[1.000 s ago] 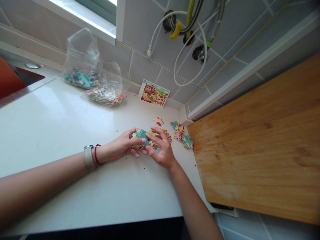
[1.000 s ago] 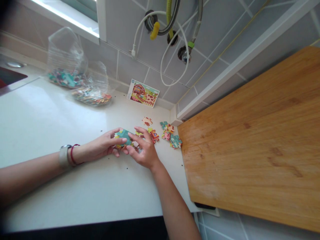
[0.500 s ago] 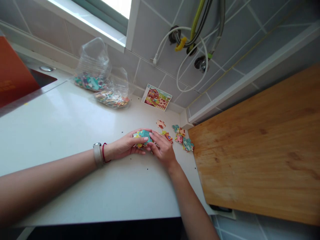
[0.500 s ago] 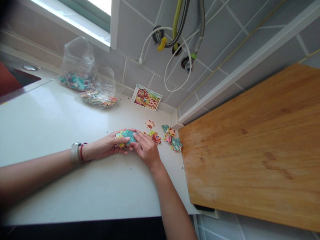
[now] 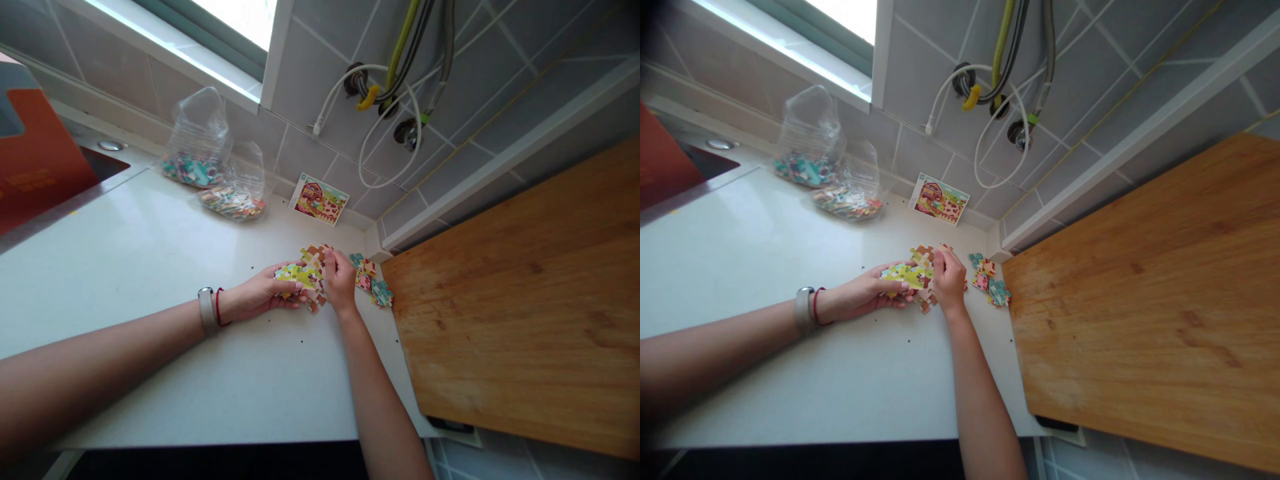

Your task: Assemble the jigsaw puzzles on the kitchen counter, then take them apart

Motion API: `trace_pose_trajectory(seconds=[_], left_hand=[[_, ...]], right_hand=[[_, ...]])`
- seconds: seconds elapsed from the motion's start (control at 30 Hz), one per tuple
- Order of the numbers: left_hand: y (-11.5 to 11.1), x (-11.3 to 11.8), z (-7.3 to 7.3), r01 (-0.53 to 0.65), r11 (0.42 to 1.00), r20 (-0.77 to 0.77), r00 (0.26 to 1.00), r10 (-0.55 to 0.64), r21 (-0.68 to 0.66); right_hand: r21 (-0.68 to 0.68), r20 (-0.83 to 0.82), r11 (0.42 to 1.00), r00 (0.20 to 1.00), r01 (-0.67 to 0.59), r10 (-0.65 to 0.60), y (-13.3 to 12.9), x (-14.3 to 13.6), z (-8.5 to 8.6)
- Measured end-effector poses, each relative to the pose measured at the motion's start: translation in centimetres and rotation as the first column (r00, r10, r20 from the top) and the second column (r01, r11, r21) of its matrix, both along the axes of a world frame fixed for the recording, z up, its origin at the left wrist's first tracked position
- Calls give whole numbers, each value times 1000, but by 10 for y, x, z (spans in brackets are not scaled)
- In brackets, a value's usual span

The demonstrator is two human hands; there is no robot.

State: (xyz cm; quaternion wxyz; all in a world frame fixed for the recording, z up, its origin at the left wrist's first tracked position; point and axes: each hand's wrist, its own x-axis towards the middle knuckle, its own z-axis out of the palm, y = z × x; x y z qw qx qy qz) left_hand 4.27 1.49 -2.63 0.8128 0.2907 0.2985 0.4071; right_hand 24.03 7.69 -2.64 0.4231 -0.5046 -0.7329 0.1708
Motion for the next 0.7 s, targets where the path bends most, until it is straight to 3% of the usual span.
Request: trace_pose_trajectory(seconds=[0.1,0.23,0.33,0.43,0.53,0.63,0.7], left_hand=[[0,2,-1,-11,1000,-7,1000,11,-21],[0,3,-3,-36,999,-31,999,35,-23],[0,4,-5,-41,999,-35,999,40,0],[0,4,-6,-43,999,-35,998,43,15],[0,5,-3,-52,998,-50,997,53,24],[-1,6,1,-92,996,-61,994,91,-3],[-1,5,3,-131,989,-34,991,129,-63]], right_hand=[[-244,-91,966,989,88,-113,17,4,-13],[-215,-155,967,973,133,-168,18,12,-21],[-308,-259,948,966,-87,4,4,14,-15],[-481,-388,797,904,-365,180,-13,11,-4],[-535,-486,717,857,-447,171,-22,6,5],[-537,-566,737,823,-410,45,-21,4,6],[-534,-561,785,826,-313,-52,-16,6,5]])
